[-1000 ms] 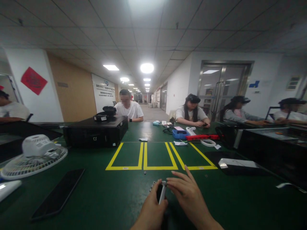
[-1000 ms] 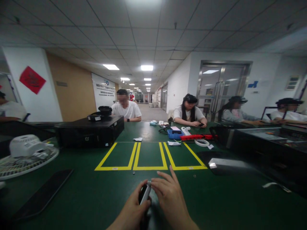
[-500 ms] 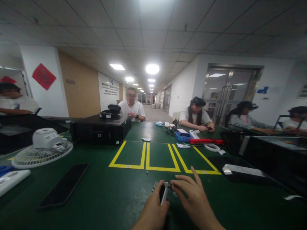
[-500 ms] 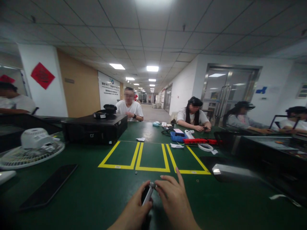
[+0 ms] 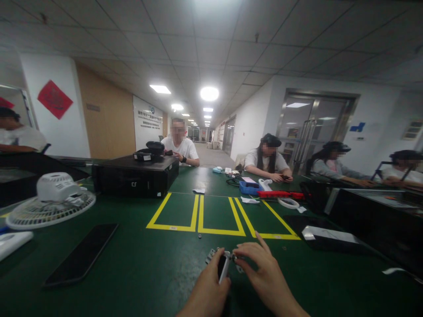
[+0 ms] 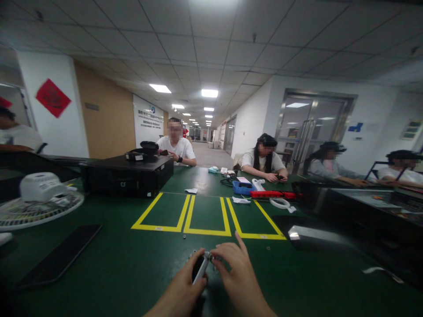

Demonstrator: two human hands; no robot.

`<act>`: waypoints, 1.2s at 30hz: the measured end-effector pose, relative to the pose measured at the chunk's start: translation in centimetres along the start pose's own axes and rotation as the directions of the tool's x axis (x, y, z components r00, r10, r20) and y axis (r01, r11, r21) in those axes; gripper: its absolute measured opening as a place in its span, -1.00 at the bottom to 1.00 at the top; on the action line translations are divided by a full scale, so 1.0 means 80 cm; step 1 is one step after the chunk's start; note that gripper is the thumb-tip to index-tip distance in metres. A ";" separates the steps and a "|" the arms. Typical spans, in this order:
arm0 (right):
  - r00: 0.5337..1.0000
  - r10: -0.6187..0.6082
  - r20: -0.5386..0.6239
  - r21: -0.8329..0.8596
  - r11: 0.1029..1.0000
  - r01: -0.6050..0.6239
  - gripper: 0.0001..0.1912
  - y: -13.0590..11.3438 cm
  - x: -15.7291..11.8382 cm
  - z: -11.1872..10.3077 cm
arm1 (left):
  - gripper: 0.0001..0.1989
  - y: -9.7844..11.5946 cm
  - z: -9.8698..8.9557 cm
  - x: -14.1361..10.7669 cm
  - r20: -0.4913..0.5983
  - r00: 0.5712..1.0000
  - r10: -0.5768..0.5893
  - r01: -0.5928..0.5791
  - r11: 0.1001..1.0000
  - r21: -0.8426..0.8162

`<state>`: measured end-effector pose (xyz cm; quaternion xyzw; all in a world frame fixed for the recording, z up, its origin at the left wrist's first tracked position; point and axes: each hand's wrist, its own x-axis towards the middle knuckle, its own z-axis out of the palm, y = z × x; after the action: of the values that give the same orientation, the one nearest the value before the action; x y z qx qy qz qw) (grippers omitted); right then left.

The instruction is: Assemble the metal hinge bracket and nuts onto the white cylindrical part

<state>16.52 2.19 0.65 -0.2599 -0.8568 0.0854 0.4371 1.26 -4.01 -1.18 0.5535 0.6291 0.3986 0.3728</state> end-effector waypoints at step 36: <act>0.998 -0.028 0.059 -0.160 0.986 0.037 -0.86 -0.024 0.006 -0.015 | -0.36 0.011 -0.006 -0.005 0.027 0.999 -0.039 0.041 0.995 -0.091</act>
<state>16.55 0.70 2.41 -0.2777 -0.8771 0.0163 0.3916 1.24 -4.39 -0.19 0.5283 0.6163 0.4123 0.4136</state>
